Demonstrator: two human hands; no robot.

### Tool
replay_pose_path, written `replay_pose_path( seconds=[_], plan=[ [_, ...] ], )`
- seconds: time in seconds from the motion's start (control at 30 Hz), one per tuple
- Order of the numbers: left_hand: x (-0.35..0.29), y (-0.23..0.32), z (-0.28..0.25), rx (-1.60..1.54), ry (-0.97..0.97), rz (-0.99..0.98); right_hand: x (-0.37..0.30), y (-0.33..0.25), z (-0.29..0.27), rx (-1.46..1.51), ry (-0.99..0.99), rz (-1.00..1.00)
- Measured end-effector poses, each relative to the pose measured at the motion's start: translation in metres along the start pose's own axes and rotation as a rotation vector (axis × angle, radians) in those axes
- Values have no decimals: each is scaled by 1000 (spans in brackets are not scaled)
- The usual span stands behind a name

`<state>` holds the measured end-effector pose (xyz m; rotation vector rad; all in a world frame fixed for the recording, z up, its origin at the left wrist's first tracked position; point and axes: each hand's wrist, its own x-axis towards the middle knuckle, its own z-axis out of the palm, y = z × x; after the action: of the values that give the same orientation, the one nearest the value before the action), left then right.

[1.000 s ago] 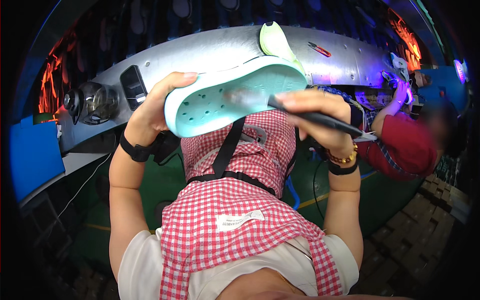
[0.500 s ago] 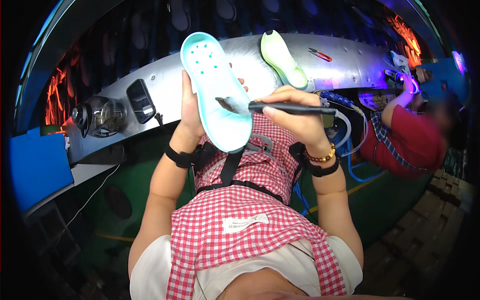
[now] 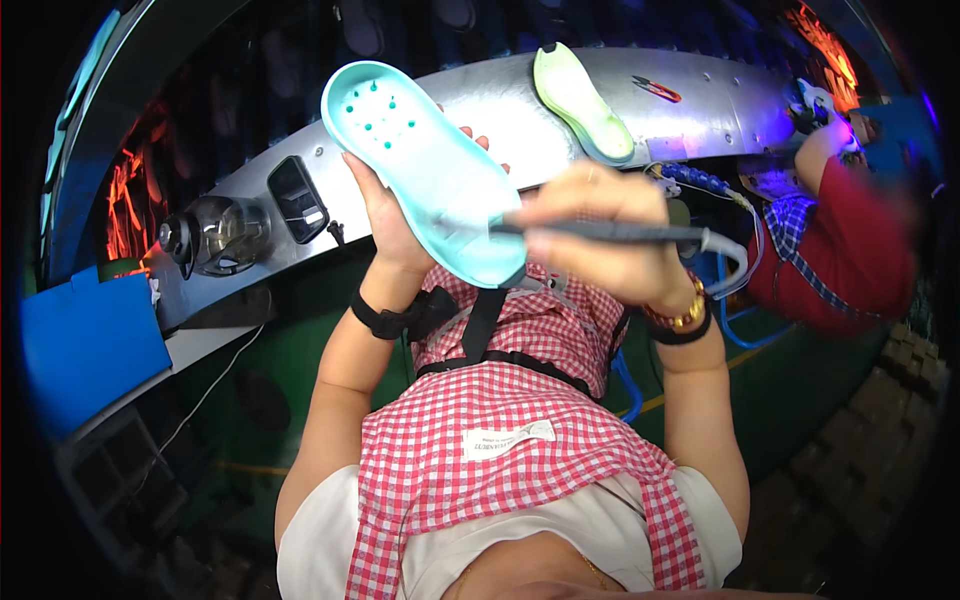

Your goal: Applying glue or sealant to the inner surface of shoe soles using a brush.

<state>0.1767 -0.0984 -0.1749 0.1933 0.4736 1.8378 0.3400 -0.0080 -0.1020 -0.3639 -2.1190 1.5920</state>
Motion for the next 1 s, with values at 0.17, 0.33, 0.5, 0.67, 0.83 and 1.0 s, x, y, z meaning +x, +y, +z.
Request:
replay_pose_path(
  seconds=[0.17,0.33,0.5,0.67,0.83,1.0],
  plan=[
    [7,-9,4,-86,-76,41,12,1,11,-252,-75,-281],
    [9,9,4,-8,-57,136,6,8,1,-54,116,-95],
    [10,24,9,-43,-255,196,3,15,-6,107,-266,-274],
    [9,29,9,99,-134,218,-1,24,-9,232,-23,117],
    [9,38,23,126,-290,172,0,42,-10,450,-246,-181],
    [-4,29,49,274,237,253,2,42,13,912,-22,61]
  ],
)
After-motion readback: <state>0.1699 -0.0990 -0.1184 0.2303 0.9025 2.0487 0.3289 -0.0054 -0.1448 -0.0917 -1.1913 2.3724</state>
